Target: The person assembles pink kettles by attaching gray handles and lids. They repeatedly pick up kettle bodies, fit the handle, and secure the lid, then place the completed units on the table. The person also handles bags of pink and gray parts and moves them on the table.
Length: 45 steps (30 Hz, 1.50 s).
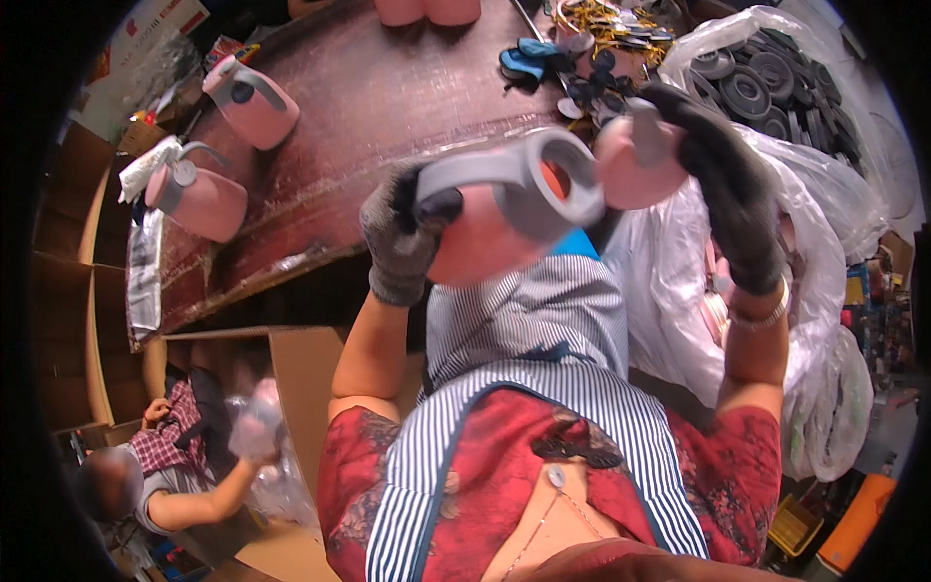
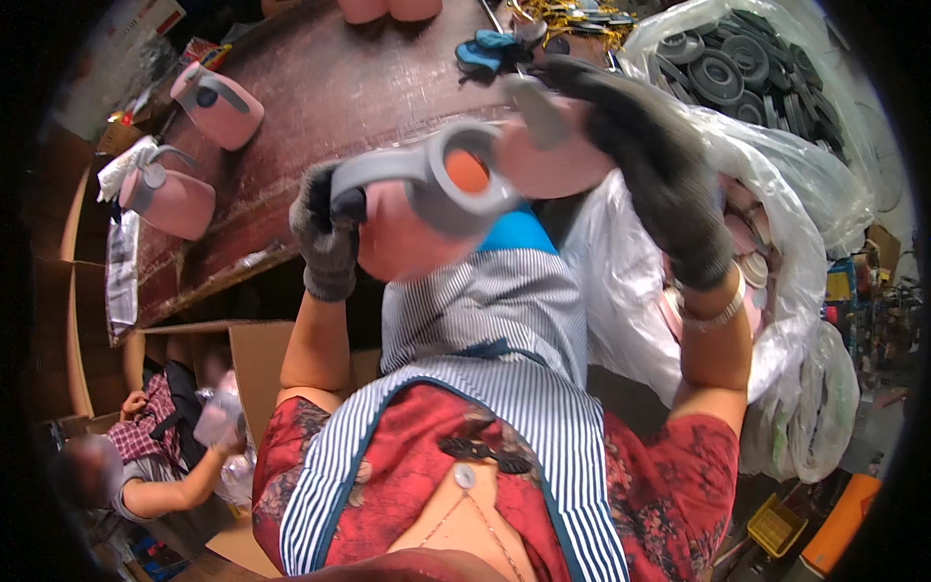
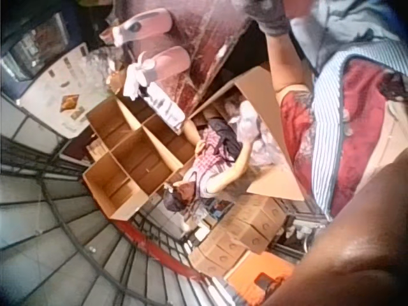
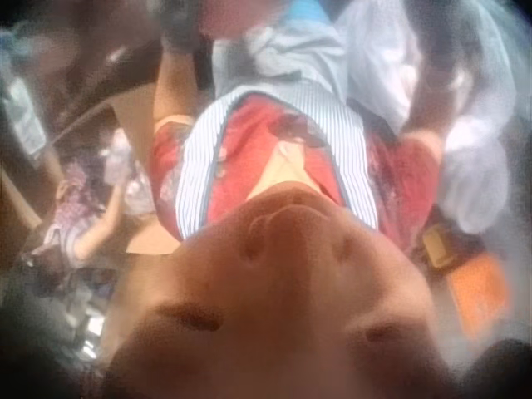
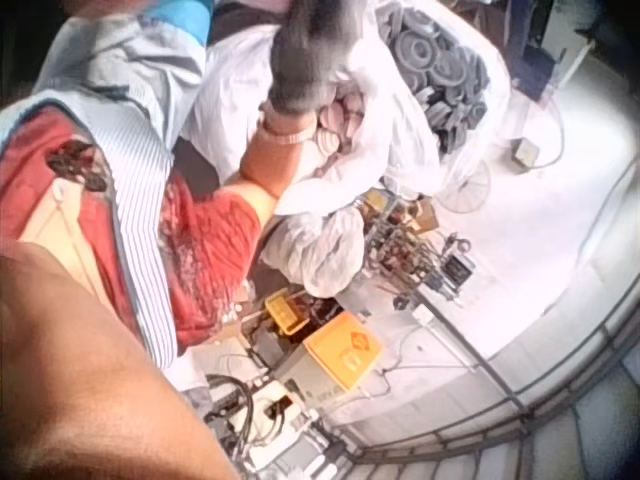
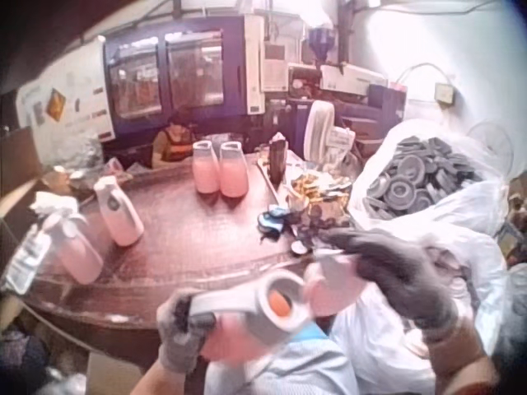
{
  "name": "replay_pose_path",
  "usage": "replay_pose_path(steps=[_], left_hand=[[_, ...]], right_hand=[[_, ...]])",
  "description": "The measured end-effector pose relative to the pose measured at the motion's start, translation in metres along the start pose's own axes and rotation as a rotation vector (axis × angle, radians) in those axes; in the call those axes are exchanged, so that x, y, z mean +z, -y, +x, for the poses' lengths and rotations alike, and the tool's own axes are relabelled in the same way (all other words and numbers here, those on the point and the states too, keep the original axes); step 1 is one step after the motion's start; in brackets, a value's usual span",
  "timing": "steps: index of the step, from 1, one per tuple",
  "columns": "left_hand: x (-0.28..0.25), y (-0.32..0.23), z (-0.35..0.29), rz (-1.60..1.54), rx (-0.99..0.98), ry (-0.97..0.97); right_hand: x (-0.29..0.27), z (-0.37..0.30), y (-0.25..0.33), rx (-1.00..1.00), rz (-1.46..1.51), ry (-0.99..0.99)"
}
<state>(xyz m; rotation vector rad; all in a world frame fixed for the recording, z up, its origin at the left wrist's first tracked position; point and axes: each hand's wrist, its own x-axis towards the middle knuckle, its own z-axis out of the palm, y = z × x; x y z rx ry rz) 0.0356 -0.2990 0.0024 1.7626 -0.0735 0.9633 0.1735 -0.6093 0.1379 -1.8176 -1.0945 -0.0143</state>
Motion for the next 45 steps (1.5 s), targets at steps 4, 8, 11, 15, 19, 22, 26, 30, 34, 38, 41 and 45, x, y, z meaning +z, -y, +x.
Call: replay_pose_path(steps=[4,8,11,15,19,22,26,30,34,38,41,45], left_hand=[[0.009,-0.046,-0.041,-0.085,-0.117,0.007],[0.011,-0.057,-0.058,-0.138,-0.325,0.034],[0.011,-0.056,-0.061,-0.076,-0.302,0.143],[0.015,-0.056,-0.051,-0.305,-0.467,0.281],[0.026,-0.070,-0.046,-0.237,-0.411,0.191],[0.034,-0.075,-0.053,-0.006,-0.241,0.174],[0.031,-0.063,-0.052,0.130,-0.265,0.400],[0.046,-0.072,-0.037,-0.121,-0.438,0.321],[0.091,-0.110,-0.041,0.690,0.174,0.409],[0.052,-0.091,-0.043,0.378,-0.490,0.480],[0.005,-0.045,-0.058,-0.291,-0.654,0.487],[0.003,-0.014,-0.071,-0.509,-0.643,0.558]], right_hand=[[0.036,0.009,0.005,-0.082,0.038,0.355],[0.054,-0.007,0.019,-0.298,-0.005,0.134],[0.056,-0.025,0.022,-0.409,-0.108,0.427],[0.043,-0.039,0.007,-0.418,-0.100,0.366],[0.046,-0.051,-0.006,-0.534,-0.256,0.346],[0.058,-0.054,0.000,-0.283,-0.366,0.190],[0.046,-0.043,0.022,-0.059,-0.808,0.473],[0.037,-0.028,0.010,-0.743,-0.391,0.673],[0.078,-0.028,-0.041,0.538,0.245,0.095],[0.079,-0.046,-0.046,0.385,0.064,0.280],[0.049,-0.052,-0.021,-0.627,-0.362,0.675],[0.049,-0.061,0.002,-0.795,-0.281,0.798]])
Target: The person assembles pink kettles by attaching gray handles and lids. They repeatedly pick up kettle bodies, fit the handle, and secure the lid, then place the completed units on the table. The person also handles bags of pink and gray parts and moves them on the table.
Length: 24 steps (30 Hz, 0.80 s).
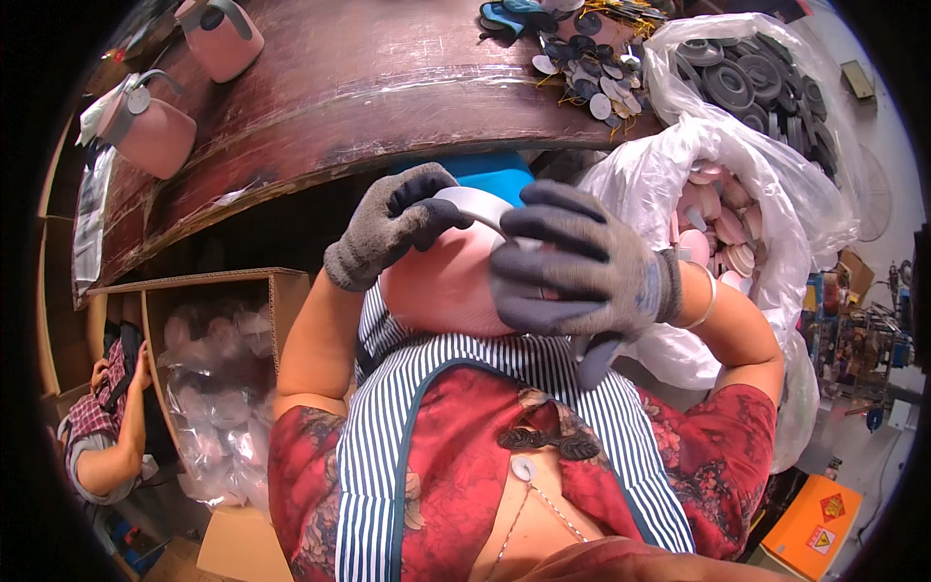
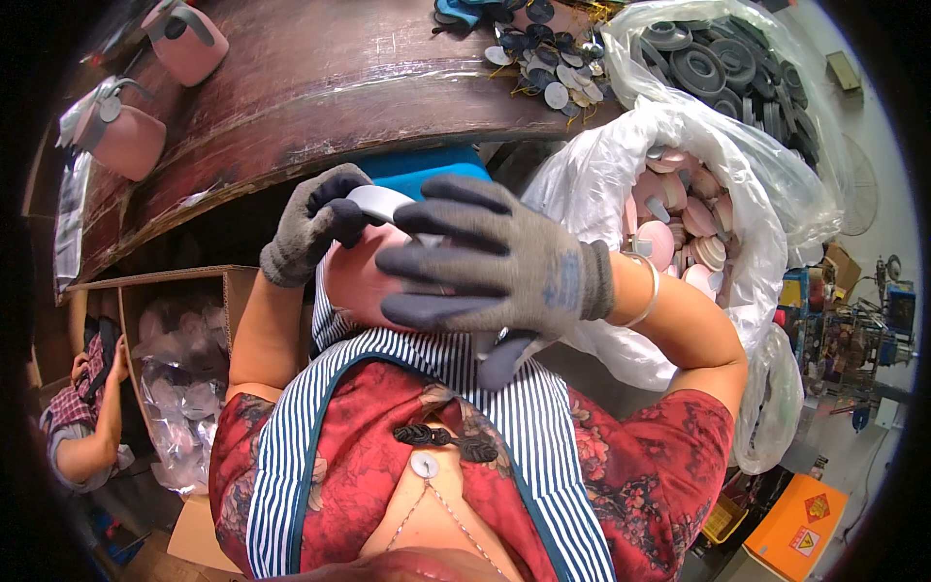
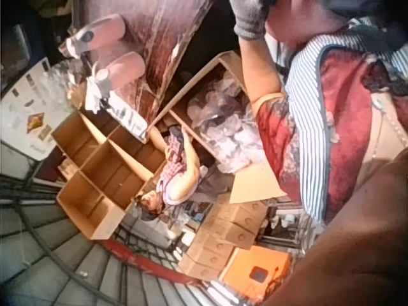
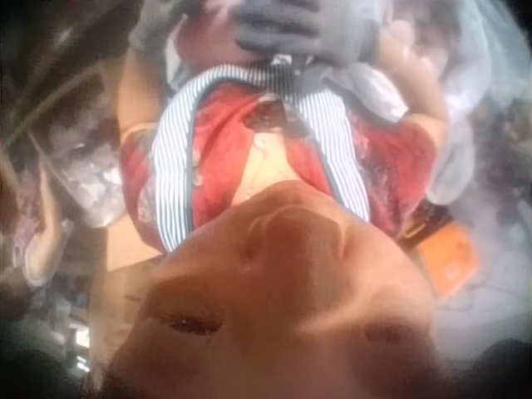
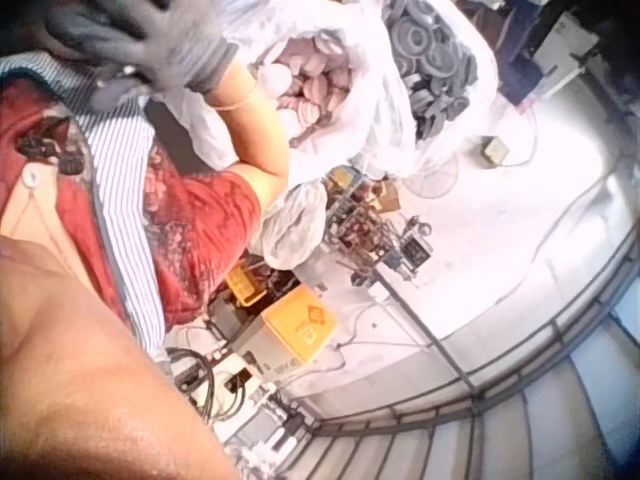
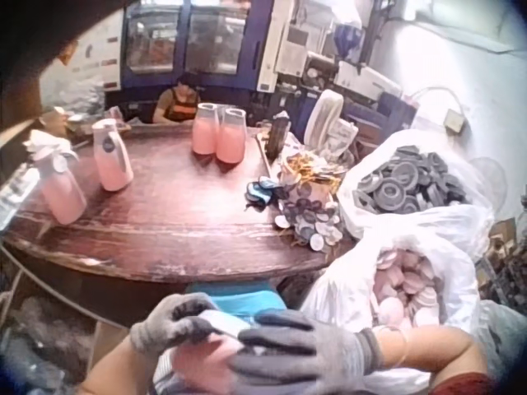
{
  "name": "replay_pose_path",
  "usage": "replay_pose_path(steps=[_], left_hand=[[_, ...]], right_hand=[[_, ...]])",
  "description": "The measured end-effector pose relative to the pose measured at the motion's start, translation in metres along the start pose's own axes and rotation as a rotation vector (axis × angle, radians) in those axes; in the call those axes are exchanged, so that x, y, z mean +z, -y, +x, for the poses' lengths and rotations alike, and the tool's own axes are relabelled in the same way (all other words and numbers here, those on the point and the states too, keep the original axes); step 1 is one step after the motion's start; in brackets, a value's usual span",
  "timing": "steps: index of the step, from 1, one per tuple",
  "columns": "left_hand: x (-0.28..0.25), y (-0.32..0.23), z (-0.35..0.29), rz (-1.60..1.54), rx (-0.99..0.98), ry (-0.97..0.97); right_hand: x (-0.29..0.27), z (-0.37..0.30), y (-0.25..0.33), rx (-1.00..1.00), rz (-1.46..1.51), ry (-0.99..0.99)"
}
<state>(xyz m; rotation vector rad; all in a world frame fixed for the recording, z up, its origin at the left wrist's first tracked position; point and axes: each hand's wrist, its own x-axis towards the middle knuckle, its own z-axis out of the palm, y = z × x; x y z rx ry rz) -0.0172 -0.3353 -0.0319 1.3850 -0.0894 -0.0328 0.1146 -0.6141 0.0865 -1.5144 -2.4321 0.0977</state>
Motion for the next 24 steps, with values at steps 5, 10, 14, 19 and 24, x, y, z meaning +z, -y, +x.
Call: replay_pose_path(steps=[5,10,14,19,24], left_hand=[[0.057,-0.026,0.021,0.435,0.080,-0.453],[0.091,-0.019,0.034,0.211,-0.207,-0.551],[0.055,0.002,0.029,-0.162,-0.172,-0.533],[0.058,0.033,0.021,-0.393,-0.089,-0.412],[0.049,0.038,0.017,-0.068,-0.164,-0.183]], right_hand=[[0.031,0.005,-0.023,0.550,0.110,-0.501],[0.070,-0.017,-0.142,0.953,0.957,-0.268],[0.092,-0.040,-0.189,1.000,0.440,-0.250],[0.077,-0.040,-0.257,1.177,-0.693,0.066],[0.104,-0.042,-0.324,1.035,-1.037,0.121]])
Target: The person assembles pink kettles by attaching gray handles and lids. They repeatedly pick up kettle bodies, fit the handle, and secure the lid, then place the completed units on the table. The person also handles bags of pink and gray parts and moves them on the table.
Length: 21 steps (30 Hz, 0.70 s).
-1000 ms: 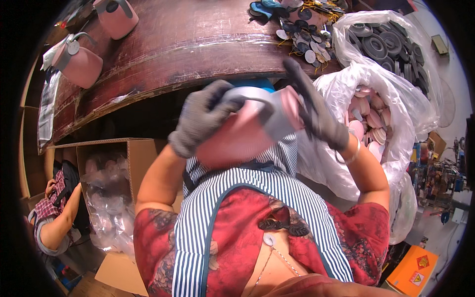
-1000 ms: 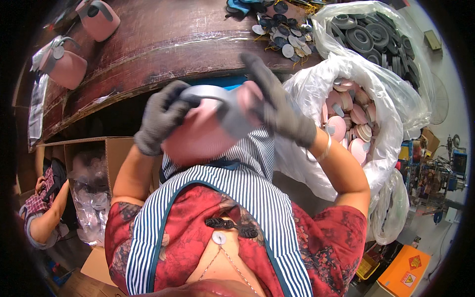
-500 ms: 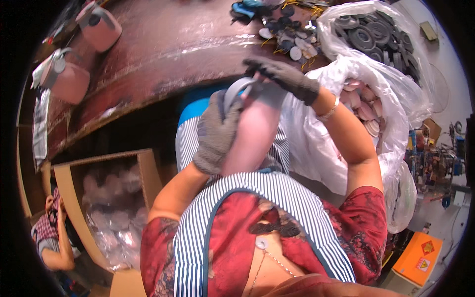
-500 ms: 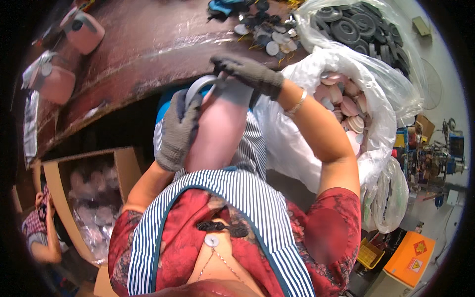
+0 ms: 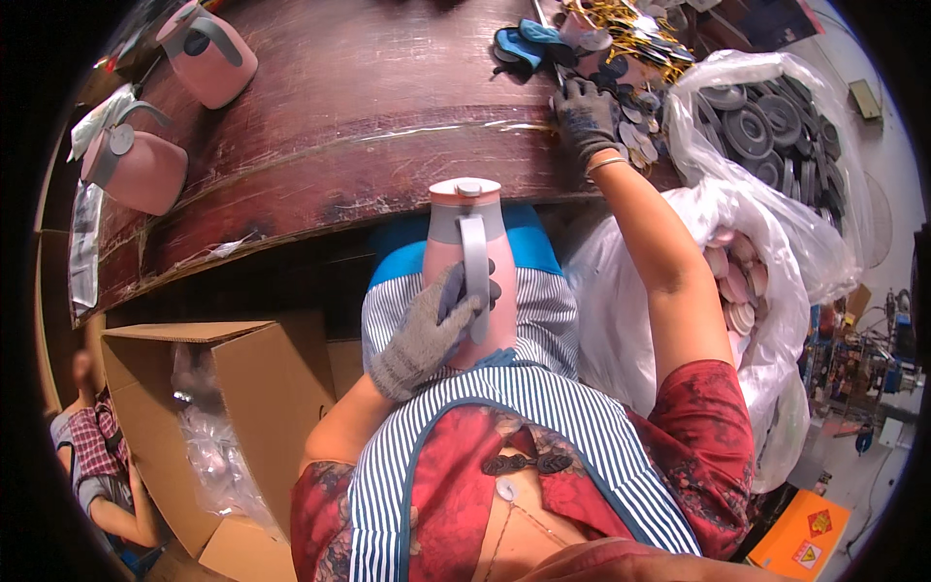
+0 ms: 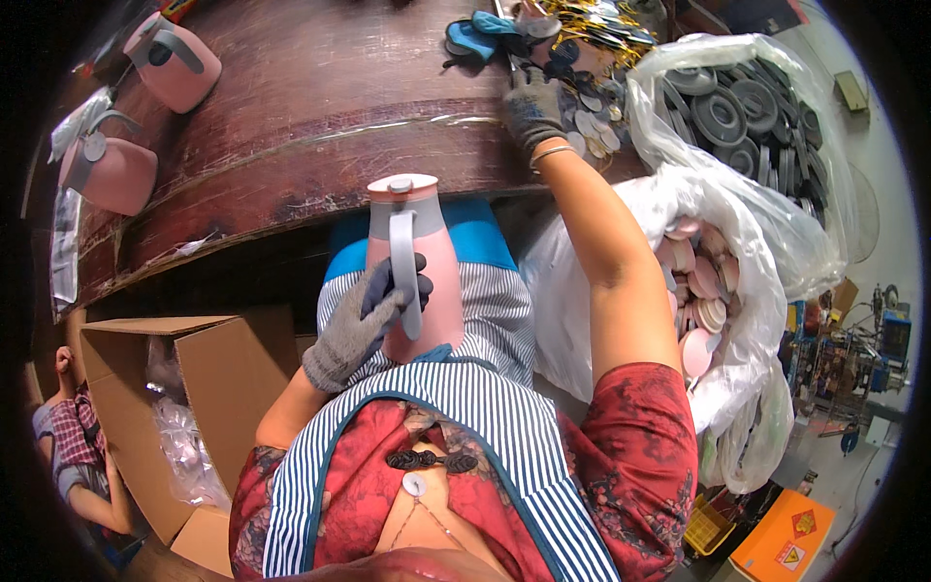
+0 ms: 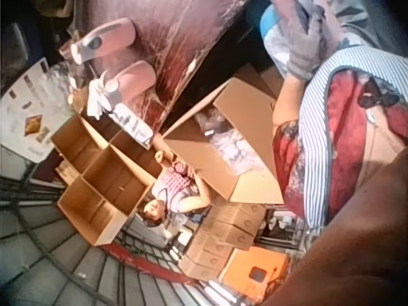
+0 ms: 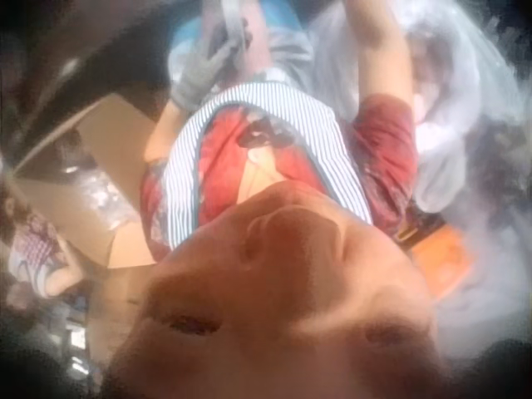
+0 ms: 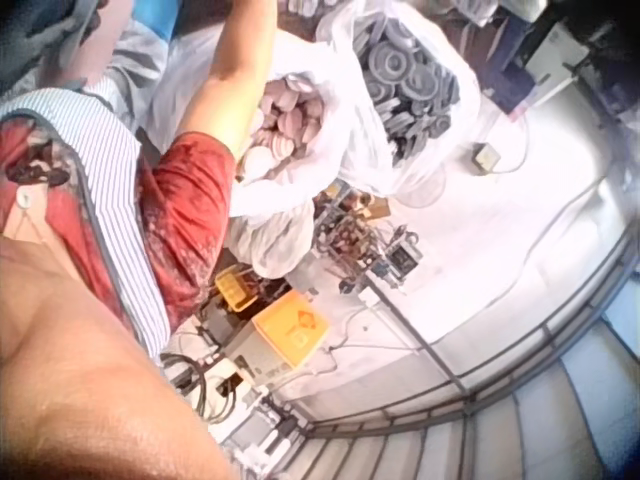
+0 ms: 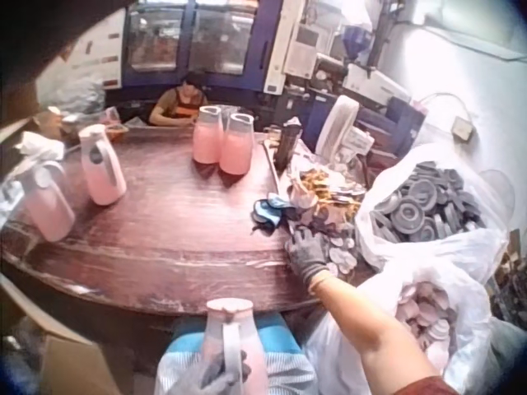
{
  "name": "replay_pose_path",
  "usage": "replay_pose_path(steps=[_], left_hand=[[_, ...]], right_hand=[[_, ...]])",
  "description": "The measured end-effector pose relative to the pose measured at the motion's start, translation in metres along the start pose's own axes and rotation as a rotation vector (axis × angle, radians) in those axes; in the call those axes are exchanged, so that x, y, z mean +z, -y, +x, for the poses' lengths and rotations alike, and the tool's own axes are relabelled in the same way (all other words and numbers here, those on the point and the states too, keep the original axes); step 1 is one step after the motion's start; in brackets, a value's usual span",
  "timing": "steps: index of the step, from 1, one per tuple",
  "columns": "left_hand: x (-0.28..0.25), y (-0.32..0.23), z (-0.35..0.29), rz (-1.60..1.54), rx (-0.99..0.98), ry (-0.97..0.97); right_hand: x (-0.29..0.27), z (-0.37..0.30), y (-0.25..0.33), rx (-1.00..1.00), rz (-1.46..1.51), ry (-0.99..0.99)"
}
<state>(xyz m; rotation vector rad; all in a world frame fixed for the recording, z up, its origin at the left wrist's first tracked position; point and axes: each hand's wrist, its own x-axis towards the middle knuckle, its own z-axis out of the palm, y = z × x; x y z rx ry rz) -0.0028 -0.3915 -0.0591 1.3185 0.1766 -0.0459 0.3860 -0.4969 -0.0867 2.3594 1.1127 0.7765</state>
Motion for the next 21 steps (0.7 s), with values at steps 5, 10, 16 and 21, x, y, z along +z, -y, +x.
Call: replay_pose_path(steps=[5,10,16,21], left_hand=[[-0.040,-0.026,0.000,0.755,0.224,-0.054],[-0.042,-0.025,0.018,0.642,0.190,-0.173],[-0.041,-0.009,0.022,0.436,0.174,-0.209],[-0.038,-0.006,0.022,0.518,0.256,-0.228]], right_hand=[[-0.027,0.011,-0.034,0.389,1.035,-0.147],[-0.133,-0.067,-0.016,0.635,1.947,0.384],[-0.185,-0.153,0.067,0.942,2.151,0.460],[-0.197,-0.157,0.098,1.041,2.319,0.274]])
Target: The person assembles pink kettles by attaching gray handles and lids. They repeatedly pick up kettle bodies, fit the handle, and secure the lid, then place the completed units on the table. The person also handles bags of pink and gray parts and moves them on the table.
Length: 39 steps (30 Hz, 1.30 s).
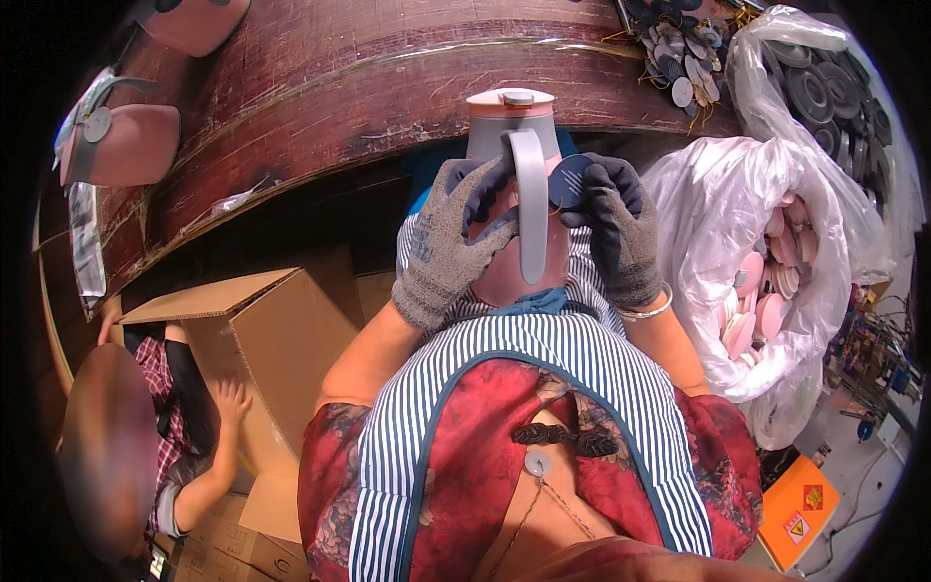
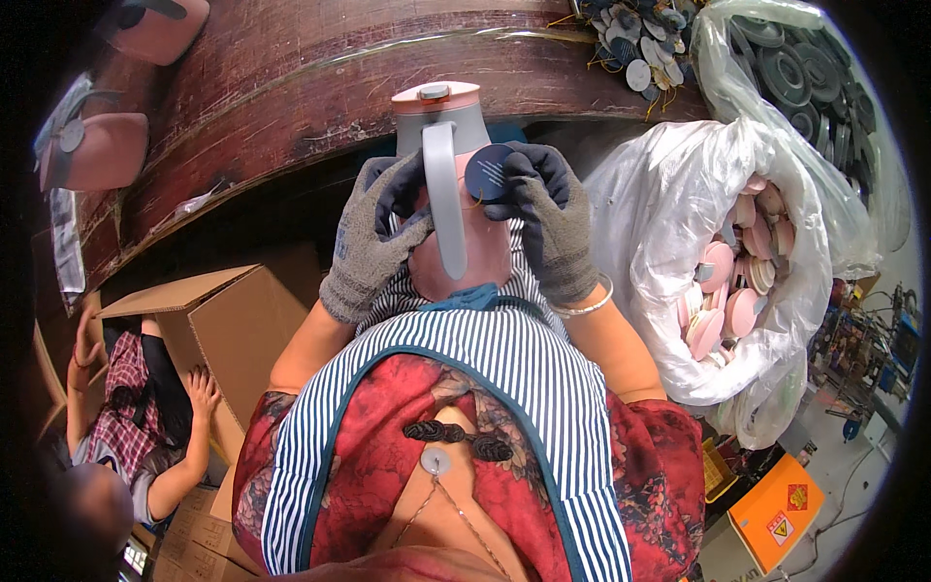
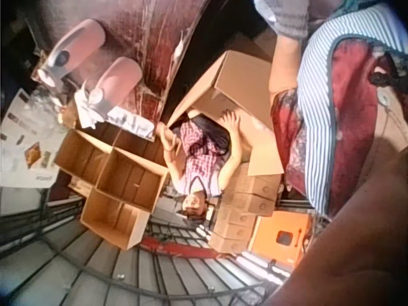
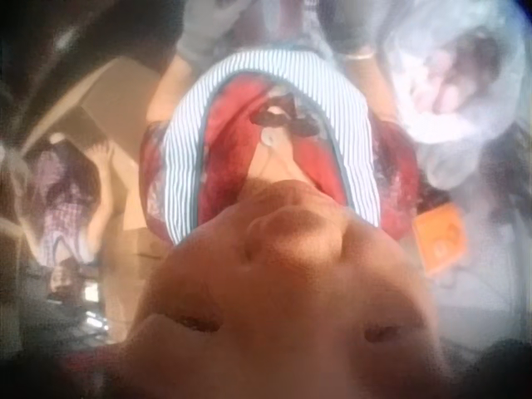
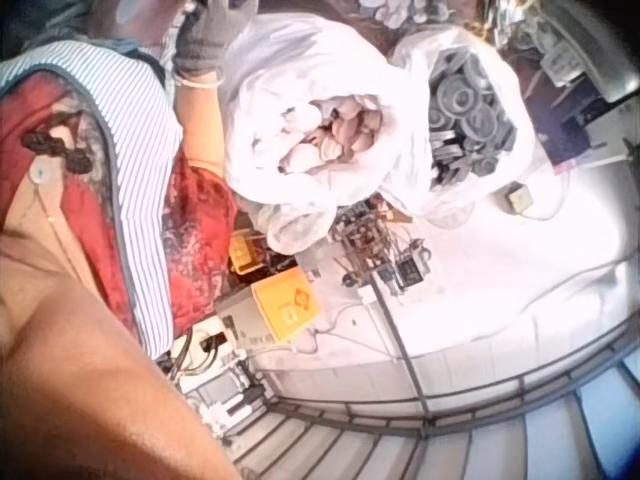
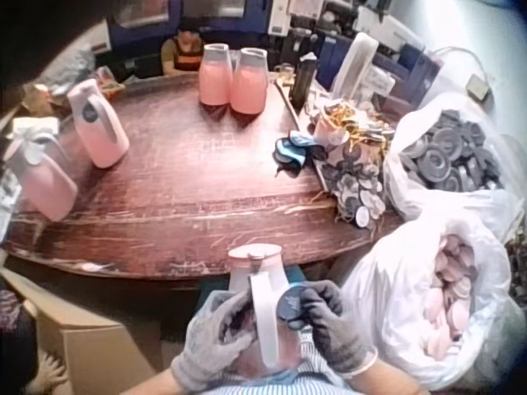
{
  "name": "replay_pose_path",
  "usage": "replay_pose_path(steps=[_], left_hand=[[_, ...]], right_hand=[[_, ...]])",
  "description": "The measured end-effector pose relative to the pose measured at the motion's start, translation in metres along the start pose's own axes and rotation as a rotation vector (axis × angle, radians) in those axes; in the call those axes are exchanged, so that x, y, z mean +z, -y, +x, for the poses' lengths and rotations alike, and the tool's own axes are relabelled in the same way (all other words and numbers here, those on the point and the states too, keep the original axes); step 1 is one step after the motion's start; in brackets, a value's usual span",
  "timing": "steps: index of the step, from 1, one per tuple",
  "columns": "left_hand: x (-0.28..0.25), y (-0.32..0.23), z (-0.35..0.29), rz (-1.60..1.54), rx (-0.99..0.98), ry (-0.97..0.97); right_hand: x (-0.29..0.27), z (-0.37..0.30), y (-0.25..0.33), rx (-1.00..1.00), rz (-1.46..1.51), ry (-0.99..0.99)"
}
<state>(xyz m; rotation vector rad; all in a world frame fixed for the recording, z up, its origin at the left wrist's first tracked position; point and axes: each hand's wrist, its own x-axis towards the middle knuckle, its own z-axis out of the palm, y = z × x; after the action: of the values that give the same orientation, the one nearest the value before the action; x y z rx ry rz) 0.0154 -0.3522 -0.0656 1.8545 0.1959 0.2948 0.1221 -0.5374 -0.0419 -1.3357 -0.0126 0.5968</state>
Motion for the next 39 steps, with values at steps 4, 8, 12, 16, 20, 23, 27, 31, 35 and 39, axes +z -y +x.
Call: replay_pose_path(steps=[4,8,12,16,20,23,27,31,35,39], left_hand=[[0.016,-0.001,0.001,0.144,0.048,-0.118],[0.023,0.003,0.002,0.178,-0.010,-0.185],[0.018,0.006,-0.001,-0.043,-0.099,-0.198],[0.009,-0.001,-0.005,-0.263,-0.194,-0.222],[0.001,-0.012,-0.003,-0.332,-0.329,-0.239],[-0.005,-0.018,0.002,-0.677,-0.402,-0.247],[-0.011,-0.024,0.007,-0.496,-0.220,-0.339],[-0.015,-0.026,0.011,-0.415,-0.156,-0.306],[-0.018,-0.029,0.016,-0.415,-0.138,-0.310],[-0.023,-0.037,0.020,-0.299,-0.068,-0.366]], right_hand=[[0.000,-0.003,-0.008,-0.039,0.055,0.128],[-0.012,0.000,-0.016,-0.084,0.200,0.282],[-0.017,0.002,-0.022,-0.089,0.129,0.215],[-0.017,0.004,-0.020,-0.094,0.096,0.183],[-0.016,0.007,-0.016,-0.077,0.108,0.176],[-0.011,0.006,-0.012,-0.110,-0.011,0.147],[0.004,0.004,-0.002,-0.093,-0.009,0.007],[0.018,0.018,0.021,-0.707,-0.468,0.119],[0.025,0.034,0.045,-1.037,-0.996,0.259],[0.036,0.038,0.051,-1.049,-1.109,0.338]])
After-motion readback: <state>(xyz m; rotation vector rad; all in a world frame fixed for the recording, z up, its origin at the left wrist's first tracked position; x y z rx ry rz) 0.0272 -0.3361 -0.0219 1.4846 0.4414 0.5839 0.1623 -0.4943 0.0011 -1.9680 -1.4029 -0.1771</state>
